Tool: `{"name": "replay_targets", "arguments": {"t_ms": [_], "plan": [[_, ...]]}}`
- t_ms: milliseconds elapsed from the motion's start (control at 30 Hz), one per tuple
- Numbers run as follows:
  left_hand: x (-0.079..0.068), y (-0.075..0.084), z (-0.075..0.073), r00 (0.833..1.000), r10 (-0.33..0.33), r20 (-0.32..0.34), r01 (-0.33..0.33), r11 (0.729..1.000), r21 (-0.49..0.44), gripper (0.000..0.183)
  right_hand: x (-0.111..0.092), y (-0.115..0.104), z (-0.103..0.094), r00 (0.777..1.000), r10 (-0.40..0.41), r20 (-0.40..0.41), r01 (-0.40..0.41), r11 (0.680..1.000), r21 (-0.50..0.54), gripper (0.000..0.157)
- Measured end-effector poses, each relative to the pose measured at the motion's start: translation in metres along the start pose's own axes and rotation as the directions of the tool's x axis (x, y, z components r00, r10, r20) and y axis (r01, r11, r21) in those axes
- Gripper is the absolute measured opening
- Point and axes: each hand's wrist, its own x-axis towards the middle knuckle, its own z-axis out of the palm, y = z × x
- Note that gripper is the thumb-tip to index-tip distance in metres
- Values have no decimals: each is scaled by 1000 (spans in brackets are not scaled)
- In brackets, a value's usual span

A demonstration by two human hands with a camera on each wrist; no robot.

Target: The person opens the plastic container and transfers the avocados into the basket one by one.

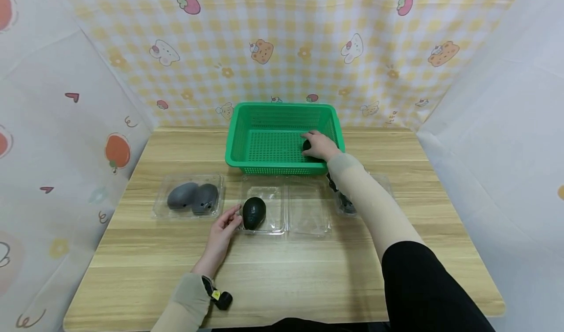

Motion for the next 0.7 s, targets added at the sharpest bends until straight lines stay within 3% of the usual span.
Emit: {"name": "replay_targets", "arguments": {"t_ms": [333, 567, 700], "plan": [[-1, 2, -1, 1000, -8, -1, 8, 1000, -9, 42, -9, -8, -18, 999, -39, -23, 38, 999, -30, 66], [-1, 1, -1, 1000, -23, -1, 23, 1000, -5, 43, -20, -20, -32, 990, -127, -62, 122, 990, -74, 67], [-1, 0, 0, 1000, -27, 5, 27, 1000, -11, 43, -36, -34, -40, 971, -218, -96, 207, 972, -109, 67]]}}
